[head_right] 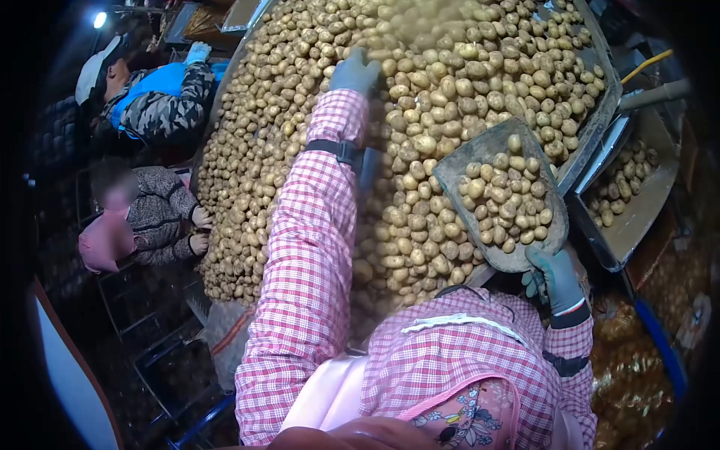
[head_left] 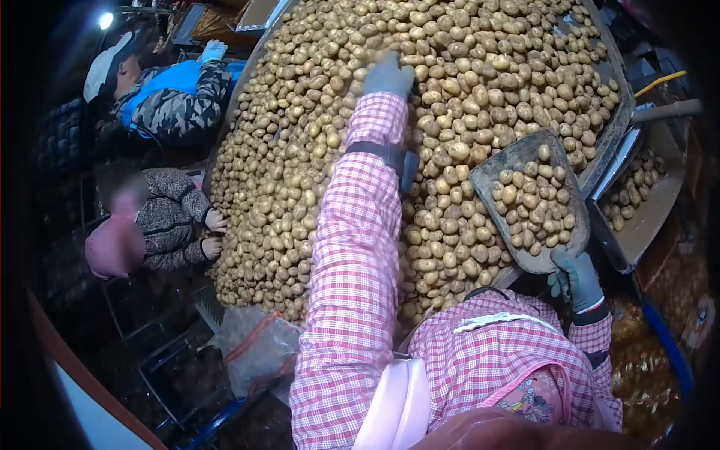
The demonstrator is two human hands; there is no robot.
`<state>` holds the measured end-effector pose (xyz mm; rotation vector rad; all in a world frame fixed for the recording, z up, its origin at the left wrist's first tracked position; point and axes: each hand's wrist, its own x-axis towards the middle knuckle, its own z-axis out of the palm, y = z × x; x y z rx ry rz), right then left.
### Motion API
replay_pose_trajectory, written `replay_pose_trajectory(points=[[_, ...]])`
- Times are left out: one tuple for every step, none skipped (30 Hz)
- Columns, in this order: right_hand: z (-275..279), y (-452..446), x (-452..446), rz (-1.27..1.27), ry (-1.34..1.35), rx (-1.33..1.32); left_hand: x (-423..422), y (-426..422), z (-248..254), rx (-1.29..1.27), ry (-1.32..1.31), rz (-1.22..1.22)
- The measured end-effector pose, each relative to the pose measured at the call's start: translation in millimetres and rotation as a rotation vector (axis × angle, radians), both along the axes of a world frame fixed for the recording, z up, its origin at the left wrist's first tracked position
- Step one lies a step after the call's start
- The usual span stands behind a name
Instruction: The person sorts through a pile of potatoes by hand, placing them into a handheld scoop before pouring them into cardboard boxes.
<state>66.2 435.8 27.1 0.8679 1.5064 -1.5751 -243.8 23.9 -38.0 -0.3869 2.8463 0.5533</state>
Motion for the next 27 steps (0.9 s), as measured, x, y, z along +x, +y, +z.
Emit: replay_pose_trajectory(points=[[-6,1,1,-0.016,0.008,-0.006,2,-2,3,0.035,0.009,-0.008],[-8,2,2,-0.034,0.015,-0.015,5,-4,6,0.068,0.017,-0.016],[-8,3,1,-0.024,0.018,-0.018,13,-9,7,0.094,-0.045,0.032],[-8,4,1,-0.015,0.018,-0.02,23,-17,11,0.117,-0.075,-0.034],[-8,4,2,-0.009,0.015,-0.023,35,-27,16,0.139,-0.108,-0.101],[-8,4,2,-0.005,0.019,-0.027,55,-36,20,0.144,-0.048,-0.003],[-7,4,1,-0.004,0.02,-0.03,73,-48,21,0.148,0.009,0.091],[-6,4,2,-0.002,0.019,-0.031,88,-69,15,0.022,0.094,0.117],[-7,5,4,-0.01,0.021,-0.032,100,-90,13,-0.105,0.176,0.148],[-8,5,3,-0.013,0.024,-0.035,104,-101,23,-0.196,0.111,0.145],[-9,4,2,-0.011,0.03,-0.04,105,-120,8,-0.242,0.058,0.153],[-11,3,3,-0.011,0.035,-0.036,106,-138,-8,-0.287,0.005,0.163],[-11,3,3,-0.01,0.042,-0.031,106,-123,4,-0.268,-0.032,0.178],[-12,4,3,-0.008,0.051,-0.025,103,-105,16,-0.246,-0.065,0.192],[-17,8,5,0.052,0.053,-0.008,100,-115,0,-0.185,-0.031,0.128],[-14,6,4,0.048,0.059,-0.012,101,-110,-5,-0.031,0.133,0.04],[-12,4,3,0.04,0.067,-0.014,101,-100,-14,0.091,0.043,0.17],[-9,2,2,0.031,0.074,-0.014,105,-99,-35,0.046,0.187,-0.004],[-11,2,3,0.037,0.078,-0.021,107,-80,-17,-0.015,0.051,-0.016],[-10,0,1,0.032,0.079,-0.018,122,-64,-8,-0.048,0.141,-0.18],[-8,-1,1,0.026,0.075,-0.013,131,-38,22,-0.022,0.019,-0.146],[-7,-2,2,0.02,0.068,-0.008,144,-29,20,0.017,0.068,-0.229],[-7,-3,2,0.028,0.068,-0.012,153,-11,34,0.083,0.004,-0.197],[-6,-3,1,0.033,0.07,-0.016,162,-7,22,0.125,0.086,-0.305],[-6,-3,0,0.039,0.072,-0.019,171,5,31,0.153,0.063,-0.329],[-6,-2,0,0.038,0.064,-0.012,182,17,43,0.181,0.04,-0.354],[-6,-2,0,0.035,0.055,-0.004,194,17,37,0.205,0.043,-0.406]])
